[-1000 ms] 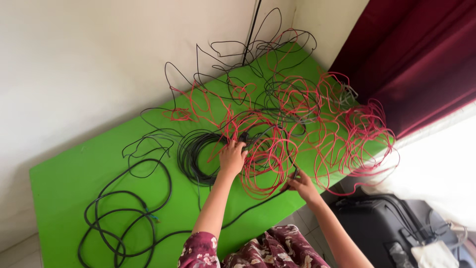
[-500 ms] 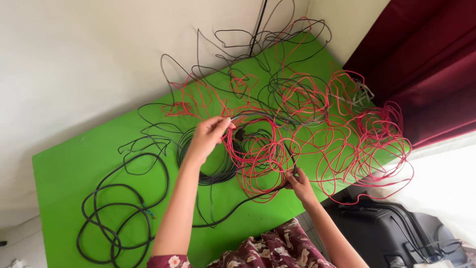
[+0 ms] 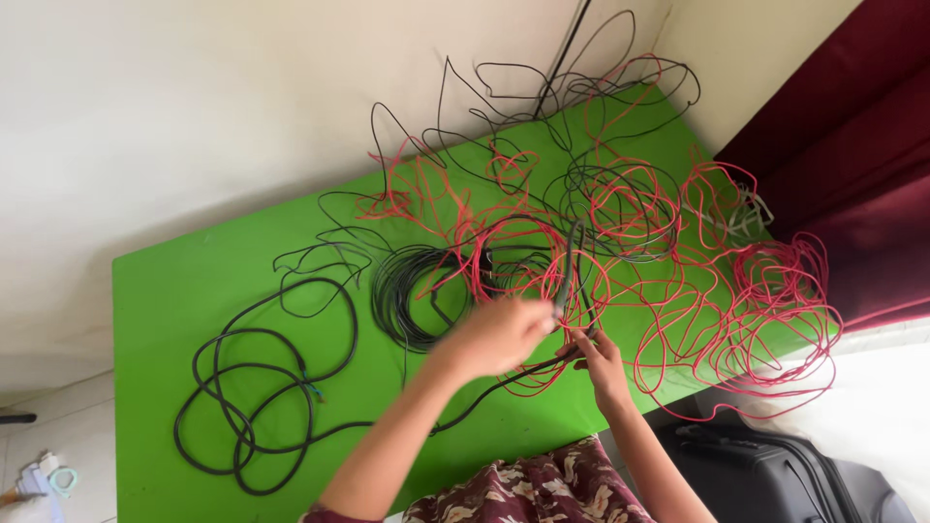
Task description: The person untangles and coils black and red cables on a green table, separating them by color and forming loops. The person handles the cables by hand, arranging them into organized bundles.
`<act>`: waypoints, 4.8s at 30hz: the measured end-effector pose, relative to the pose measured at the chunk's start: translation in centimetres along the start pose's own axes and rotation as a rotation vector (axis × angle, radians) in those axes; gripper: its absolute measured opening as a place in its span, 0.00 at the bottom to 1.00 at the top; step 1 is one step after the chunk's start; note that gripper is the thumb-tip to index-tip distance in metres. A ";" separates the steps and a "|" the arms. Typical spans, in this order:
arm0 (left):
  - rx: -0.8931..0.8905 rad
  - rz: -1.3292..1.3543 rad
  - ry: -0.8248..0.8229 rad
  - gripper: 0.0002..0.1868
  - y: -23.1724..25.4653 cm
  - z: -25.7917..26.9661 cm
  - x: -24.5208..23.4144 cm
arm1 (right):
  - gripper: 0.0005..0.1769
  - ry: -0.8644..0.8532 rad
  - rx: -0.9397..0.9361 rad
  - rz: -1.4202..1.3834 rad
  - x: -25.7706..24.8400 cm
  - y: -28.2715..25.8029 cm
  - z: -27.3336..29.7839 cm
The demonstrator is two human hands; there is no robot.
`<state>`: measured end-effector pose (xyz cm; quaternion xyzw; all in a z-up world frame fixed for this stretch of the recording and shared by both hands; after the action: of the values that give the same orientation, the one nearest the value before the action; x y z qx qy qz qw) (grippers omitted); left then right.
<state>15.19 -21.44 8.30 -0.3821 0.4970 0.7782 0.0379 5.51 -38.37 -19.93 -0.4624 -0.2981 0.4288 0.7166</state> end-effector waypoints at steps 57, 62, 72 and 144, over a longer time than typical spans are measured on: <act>0.717 0.081 0.626 0.08 0.5 19.0 -10.5 | 0.36 -0.379 0.111 -0.278 19.4 -14.6 5.9; 0.260 0.120 -0.081 0.16 -6.0 15.2 -1.9 | 0.27 -0.377 0.155 -0.475 21.6 -10.8 1.3; -0.404 0.932 0.024 0.41 -22.6 6.3 2.7 | 0.27 -0.512 -0.296 0.160 22.1 -14.1 9.6; -0.218 -0.004 0.172 0.10 -19.9 10.6 -7.0 | 0.18 0.226 -0.351 1.166 12.1 -16.0 -4.5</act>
<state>22.94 -0.67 0.22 -0.4502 0.4103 0.7918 -0.0448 20.08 -32.74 -6.64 -0.7027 0.0155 0.6427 0.3047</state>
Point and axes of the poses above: each hand's wrist, its own z-axis away from the middle knuckle, its own x-axis out of the palm, y = z × x, the point moved 10 cm from there along -z, towards the middle knuckle, and after that the axes turned 1 degree about z, right-handed, at the moved point
